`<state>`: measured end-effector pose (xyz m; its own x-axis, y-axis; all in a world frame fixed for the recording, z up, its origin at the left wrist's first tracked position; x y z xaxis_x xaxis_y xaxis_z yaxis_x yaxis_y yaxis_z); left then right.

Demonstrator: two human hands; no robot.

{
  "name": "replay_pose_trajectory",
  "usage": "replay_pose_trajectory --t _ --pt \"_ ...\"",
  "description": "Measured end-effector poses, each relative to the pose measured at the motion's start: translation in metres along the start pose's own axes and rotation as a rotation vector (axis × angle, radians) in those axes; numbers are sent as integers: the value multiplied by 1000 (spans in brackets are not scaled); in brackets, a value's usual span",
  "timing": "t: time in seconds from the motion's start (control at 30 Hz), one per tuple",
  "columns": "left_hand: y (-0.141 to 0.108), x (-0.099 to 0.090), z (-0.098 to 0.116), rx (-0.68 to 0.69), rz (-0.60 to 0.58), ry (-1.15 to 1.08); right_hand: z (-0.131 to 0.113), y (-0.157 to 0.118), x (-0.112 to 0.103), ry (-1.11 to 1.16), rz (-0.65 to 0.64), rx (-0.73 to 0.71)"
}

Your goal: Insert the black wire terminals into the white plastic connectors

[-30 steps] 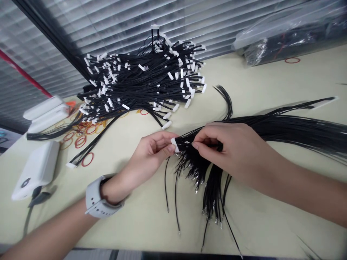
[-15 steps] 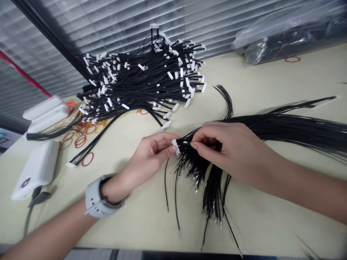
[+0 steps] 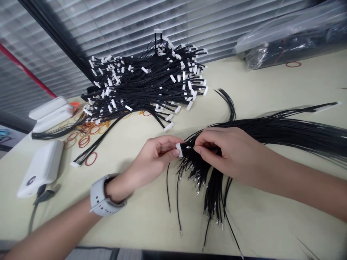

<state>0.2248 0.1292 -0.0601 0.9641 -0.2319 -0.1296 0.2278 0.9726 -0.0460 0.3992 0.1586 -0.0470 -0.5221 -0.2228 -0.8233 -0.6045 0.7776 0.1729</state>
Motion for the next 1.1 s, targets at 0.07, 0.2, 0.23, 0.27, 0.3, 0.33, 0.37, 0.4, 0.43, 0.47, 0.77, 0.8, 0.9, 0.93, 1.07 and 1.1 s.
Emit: replay_pose_trajectory --t 0.07,0.2,0.23,0.27,0.3,0.33,0.37,0.4,0.43,0.47,0.77,0.8,0.9,0.93,1.07,1.1 --pt "0 0 0 0 5 14 -1 0 -2 -5 -21 29" --pt "0 -1 -1 -1 34 29 -1 0 -4 -2 -26 41" --pt "0 -1 -1 -3 30 29 -2 0 -4 0 -31 41" --pt "-1 -1 -1 -6 24 29 -2 -1 -4 3 -37 44" --pt "-1 0 -1 -11 19 27 -3 -1 -3 7 -39 52" --pt "-1 0 -1 -17 15 25 -3 -1 -3 11 -38 61" --pt "-1 -1 -1 -25 12 23 -3 -1 -2 12 -35 71" --pt "-2 -1 0 -30 12 21 -3 -1 -2 12 -31 79" --pt "-2 -1 0 -32 12 18 -3 -1 -2 12 -27 81" --pt "-2 -1 0 -33 15 16 -3 0 -2 11 -26 79" --pt "-1 -1 -2 -55 35 -22 -1 -1 4 85 -7 39" --pt "-1 -1 -3 -60 34 -22 -1 -1 5 101 -4 39" --pt "-1 -2 -2 -52 27 -27 -1 -1 8 136 8 46" --pt "-1 -2 -2 -52 28 -34 -2 0 8 140 16 41" --pt "0 -2 -2 -67 34 -80 -1 1 11 119 33 3" --pt "0 -2 -2 -66 30 -88 0 1 12 109 38 -14"
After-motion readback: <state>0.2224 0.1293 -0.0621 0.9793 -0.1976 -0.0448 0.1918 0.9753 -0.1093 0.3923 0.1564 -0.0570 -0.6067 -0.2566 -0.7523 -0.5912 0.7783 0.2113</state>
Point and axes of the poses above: each hand's wrist, its own y-axis towards the middle knuckle, its own x-axis out of the palm, z = x × y, the point moved 2 cm from there along y, towards the middle knuckle, and after that the axes turned 4 degrees about x, right-handed, at the moved point
